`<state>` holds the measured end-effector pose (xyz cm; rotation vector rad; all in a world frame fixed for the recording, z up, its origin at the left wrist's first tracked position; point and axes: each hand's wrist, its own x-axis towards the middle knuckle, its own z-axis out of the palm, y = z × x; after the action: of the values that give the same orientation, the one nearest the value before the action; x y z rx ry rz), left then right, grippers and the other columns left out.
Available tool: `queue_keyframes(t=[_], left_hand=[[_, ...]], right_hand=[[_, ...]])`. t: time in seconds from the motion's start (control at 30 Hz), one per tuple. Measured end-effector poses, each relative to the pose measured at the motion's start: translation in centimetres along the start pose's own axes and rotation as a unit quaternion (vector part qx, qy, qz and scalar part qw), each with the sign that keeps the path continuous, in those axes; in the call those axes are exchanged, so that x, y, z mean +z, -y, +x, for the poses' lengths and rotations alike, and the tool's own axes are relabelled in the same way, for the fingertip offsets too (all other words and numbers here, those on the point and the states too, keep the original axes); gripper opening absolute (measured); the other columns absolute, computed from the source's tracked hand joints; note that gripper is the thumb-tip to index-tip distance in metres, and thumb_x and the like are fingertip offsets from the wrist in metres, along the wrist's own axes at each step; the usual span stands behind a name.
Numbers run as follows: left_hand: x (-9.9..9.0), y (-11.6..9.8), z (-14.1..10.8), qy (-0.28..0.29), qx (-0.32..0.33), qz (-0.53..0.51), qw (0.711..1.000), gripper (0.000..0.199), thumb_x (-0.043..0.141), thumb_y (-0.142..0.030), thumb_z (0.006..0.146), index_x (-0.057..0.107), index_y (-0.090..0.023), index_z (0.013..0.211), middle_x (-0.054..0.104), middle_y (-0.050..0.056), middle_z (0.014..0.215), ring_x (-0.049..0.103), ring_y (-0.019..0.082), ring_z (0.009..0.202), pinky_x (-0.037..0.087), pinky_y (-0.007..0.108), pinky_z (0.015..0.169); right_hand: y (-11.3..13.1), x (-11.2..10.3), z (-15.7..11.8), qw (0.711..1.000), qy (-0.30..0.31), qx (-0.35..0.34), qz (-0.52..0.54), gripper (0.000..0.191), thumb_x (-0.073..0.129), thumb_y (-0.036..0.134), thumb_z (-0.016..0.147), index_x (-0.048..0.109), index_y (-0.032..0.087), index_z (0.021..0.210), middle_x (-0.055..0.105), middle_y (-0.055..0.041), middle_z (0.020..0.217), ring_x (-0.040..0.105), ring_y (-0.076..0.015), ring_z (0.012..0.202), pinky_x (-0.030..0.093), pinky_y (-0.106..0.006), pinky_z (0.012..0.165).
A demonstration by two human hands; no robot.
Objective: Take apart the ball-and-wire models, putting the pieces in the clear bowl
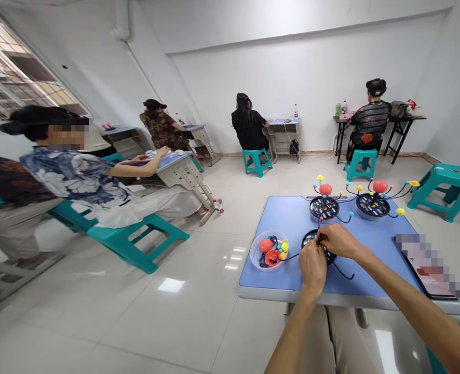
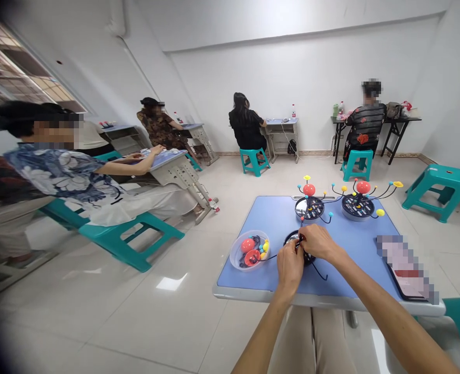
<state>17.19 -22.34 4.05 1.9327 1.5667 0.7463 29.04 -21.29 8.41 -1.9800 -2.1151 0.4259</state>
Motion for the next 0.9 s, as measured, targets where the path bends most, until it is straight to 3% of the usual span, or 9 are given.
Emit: queue_keyframes(t=[0.1, 0.27, 0.63, 0.73, 0.8, 0.9], left_hand=[[0.1, -0.1, 0.0, 0.01, -0.024, 0.027, 0.999, 0.029, 0.046, -0.015, 0.091, 0.071, -0.017, 0.106, 0.074, 0.014, 0.103, 0.069, 0.026, 0.097, 0.045, 0.032, 0.079], [0.1, -0.2, 0.0, 0.015, -0.038, 0.045, 0.998, 0.028, 0.046, -0.017, 0.093, 0.072, -0.018, 0.103, 0.075, 0.013, 0.101, 0.07, 0.024, 0.094, 0.043, 0.03, 0.074], [0.5, 0.1, -0.2, 0.004, -0.029, 0.005, 1.0, 0.026, 0.051, -0.018, 0.09, 0.068, -0.015, 0.109, 0.073, 0.015, 0.101, 0.069, 0.028, 0.097, 0.046, 0.035, 0.08], [-0.1, 0.2, -0.9, -0.064, 0.004, -0.107, 0.992, 0.032, 0.053, -0.02, 0.088, 0.063, -0.014, 0.118, 0.072, 0.014, 0.1, 0.068, 0.025, 0.092, 0.049, 0.035, 0.081], [-1.1, 0.1, -1.7, -0.127, 0.024, -0.237, 0.963, 0.031, 0.05, -0.029, 0.091, 0.063, -0.016, 0.116, 0.071, 0.011, 0.097, 0.066, 0.019, 0.078, 0.051, 0.031, 0.072], [-3.4, -0.3, -2.8, -0.105, -0.007, -0.426, 0.898, 0.037, 0.049, -0.046, 0.092, 0.066, -0.016, 0.105, 0.062, 0.0, 0.066, 0.049, 0.011, 0.049, 0.042, 0.024, 0.048]], right_hand=[[0.1, 0.4, 0.3, 1.0, -0.002, 0.017, 0.003, 0.027, 0.054, 0.011, 0.075, 0.073, 0.019, 0.093, 0.072, -0.0061, 0.085, 0.063, -0.018, 0.079, 0.031, -0.025, 0.059], [0.3, 0.4, 0.1, 1.0, -0.019, -0.015, -0.011, 0.027, 0.052, 0.008, 0.073, 0.072, 0.018, 0.088, 0.071, -0.0057, 0.085, 0.061, -0.0169, 0.079, 0.031, -0.025, 0.061], [0.8, -2.6, -1.0, 0.986, -0.115, -0.105, 0.06, 0.015, 0.052, 0.01, 0.073, 0.061, 0.02, 0.081, 0.062, -0.001, 0.074, 0.054, -0.0146, 0.072, 0.035, -0.025, 0.065], [1.6, -3.1, -1.7, 0.98, -0.136, -0.126, 0.077, 0.017, 0.05, 0.01, 0.074, 0.057, 0.02, 0.085, 0.06, -0.0003, 0.076, 0.054, -0.015, 0.074, 0.037, -0.026, 0.067], [2.5, -3.3, -2.4, 0.976, -0.142, -0.138, 0.089, 0.017, 0.05, 0.01, 0.075, 0.055, 0.02, 0.088, 0.058, 0.0004, 0.077, 0.052, -0.0145, 0.072, 0.038, -0.026, 0.066], [3.9, -3.2, -3.6, 0.971, -0.138, -0.157, 0.115, 0.013, 0.05, 0.011, 0.076, 0.052, 0.021, 0.086, 0.056, 0.0017, 0.075, 0.049, -0.013, 0.068, 0.037, -0.025, 0.061]])
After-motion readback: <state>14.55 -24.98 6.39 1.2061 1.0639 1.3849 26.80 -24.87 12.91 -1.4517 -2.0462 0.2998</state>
